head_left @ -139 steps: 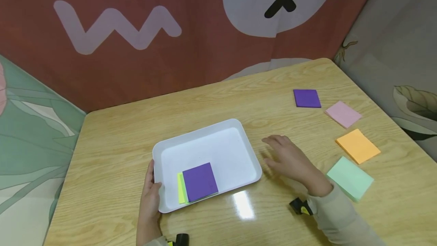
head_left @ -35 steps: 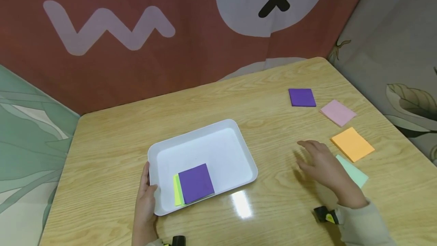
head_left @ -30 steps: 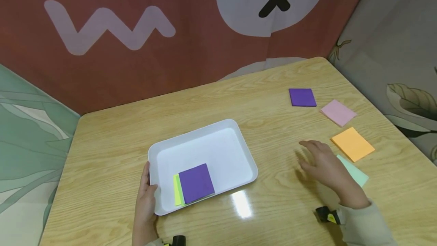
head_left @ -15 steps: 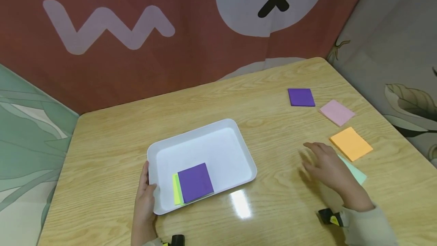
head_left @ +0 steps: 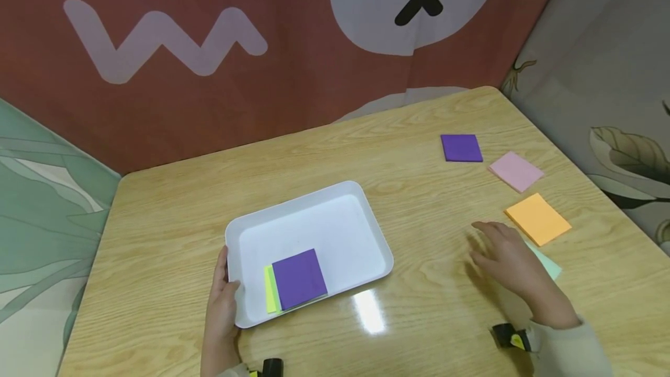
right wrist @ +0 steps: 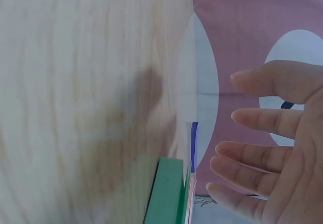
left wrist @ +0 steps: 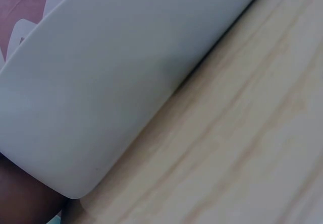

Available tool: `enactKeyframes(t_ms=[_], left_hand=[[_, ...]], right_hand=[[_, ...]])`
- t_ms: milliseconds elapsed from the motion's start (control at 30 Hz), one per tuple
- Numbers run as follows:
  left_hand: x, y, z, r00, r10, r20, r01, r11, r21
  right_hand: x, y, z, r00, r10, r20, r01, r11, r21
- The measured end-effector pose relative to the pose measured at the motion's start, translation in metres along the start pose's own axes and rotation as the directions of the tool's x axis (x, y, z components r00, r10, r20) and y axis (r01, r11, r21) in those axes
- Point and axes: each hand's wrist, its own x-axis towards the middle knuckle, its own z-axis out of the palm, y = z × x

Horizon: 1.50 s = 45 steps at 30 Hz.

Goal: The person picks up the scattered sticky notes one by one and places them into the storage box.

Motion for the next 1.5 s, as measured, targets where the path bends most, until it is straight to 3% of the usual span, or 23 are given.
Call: enactKeyframes(t_ms=[667,1500], left_hand=[[0.002,0.0,0.0,1.0,-0.021,-0.006,0.021,1.0,0.002],[0.0,-0.001,-0.001,1.0,-0.001,0.009,0.001,1.0,0.004]], right_hand=[[-0.012,0.017,0.003,0.999,0.028,-0.026,-0.028,0.999,-0.024],[-0.028,0.038,-0.007,0.987,0.14,0.08,-0.135,0.989,-0.059]])
